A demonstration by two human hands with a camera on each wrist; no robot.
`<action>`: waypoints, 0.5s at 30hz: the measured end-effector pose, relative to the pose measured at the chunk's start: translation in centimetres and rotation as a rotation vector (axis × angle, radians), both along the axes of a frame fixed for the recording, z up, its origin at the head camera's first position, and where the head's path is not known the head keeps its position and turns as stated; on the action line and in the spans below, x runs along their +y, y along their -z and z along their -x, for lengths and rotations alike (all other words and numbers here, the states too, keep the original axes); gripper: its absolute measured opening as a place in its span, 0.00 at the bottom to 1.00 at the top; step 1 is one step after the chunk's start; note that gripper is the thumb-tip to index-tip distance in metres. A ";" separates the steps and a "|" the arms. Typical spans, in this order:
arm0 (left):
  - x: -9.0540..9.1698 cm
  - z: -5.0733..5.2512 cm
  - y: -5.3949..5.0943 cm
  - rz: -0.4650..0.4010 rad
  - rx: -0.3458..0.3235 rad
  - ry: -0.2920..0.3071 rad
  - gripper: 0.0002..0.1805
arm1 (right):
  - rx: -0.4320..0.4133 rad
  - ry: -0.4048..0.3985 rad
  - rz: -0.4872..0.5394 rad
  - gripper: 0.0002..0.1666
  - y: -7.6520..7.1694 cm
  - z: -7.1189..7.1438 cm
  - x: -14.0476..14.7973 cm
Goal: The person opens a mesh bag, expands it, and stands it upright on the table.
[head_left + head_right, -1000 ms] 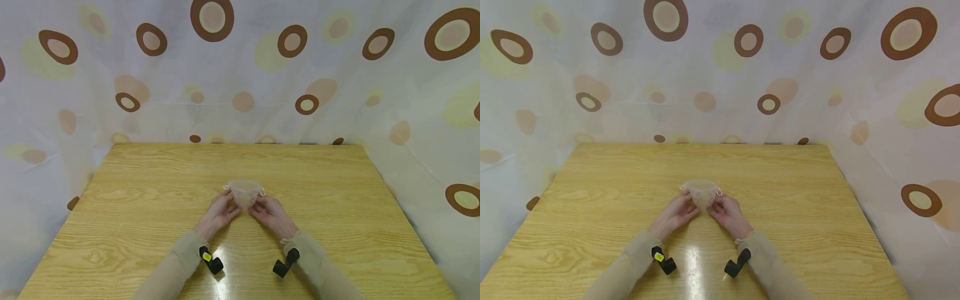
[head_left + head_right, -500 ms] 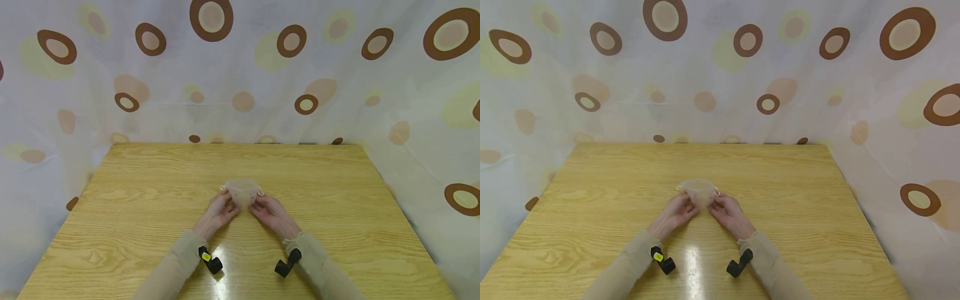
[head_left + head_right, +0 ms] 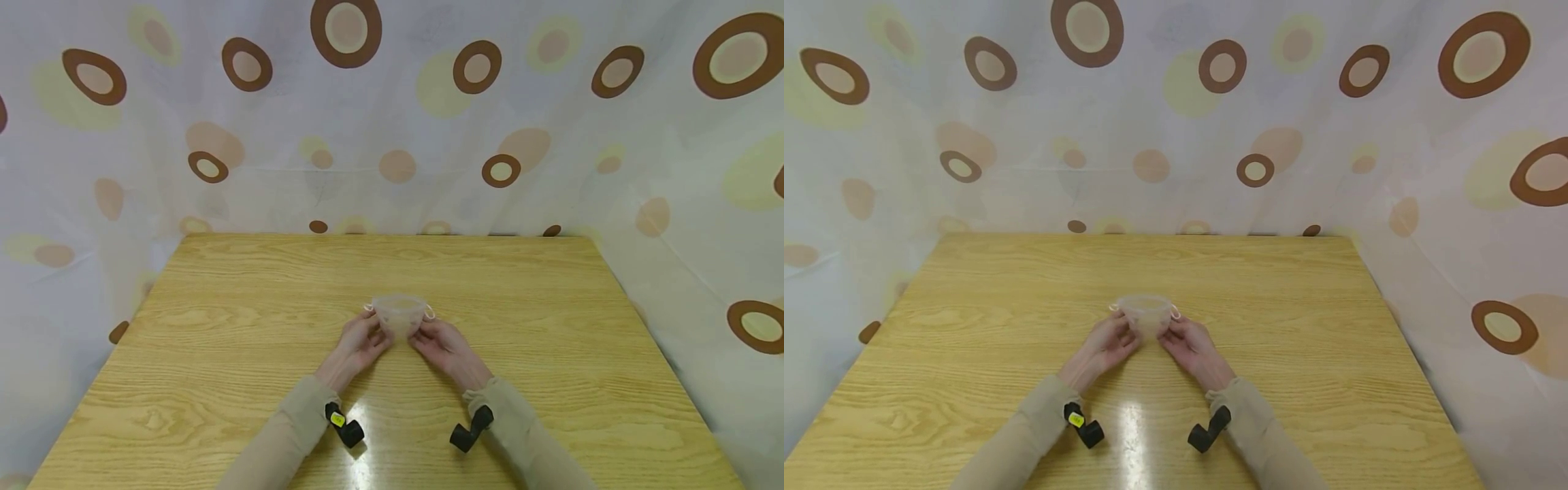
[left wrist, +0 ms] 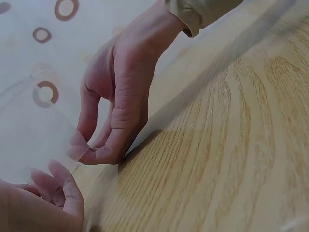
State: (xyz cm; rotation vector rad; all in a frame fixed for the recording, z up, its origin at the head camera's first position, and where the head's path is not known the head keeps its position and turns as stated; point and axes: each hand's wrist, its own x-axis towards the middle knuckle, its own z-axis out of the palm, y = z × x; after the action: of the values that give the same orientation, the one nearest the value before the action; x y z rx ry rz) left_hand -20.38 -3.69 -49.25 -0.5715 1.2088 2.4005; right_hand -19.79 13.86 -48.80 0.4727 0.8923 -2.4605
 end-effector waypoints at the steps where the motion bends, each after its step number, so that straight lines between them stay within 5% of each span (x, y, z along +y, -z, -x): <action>1: 0.0 0.0 0.0 0.001 0.000 0.000 0.05 | -0.001 0.003 0.001 0.14 0.0 0.0 0.0; 7: 0.0 -0.1 0.2 -0.001 0.009 0.025 0.05 | 0.035 -0.024 -0.072 0.13 0.1 -0.1 0.1; 15: -0.1 0.1 0.3 -0.003 0.002 0.032 0.12 | 0.195 -0.072 -0.243 0.31 0.2 -0.4 0.2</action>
State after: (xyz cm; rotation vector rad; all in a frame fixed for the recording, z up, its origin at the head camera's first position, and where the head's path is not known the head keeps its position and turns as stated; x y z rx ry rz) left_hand -20.45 -3.74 -49.58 -0.5443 1.2055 2.3766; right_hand -19.44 14.05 -48.96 0.2781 1.2750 -2.3721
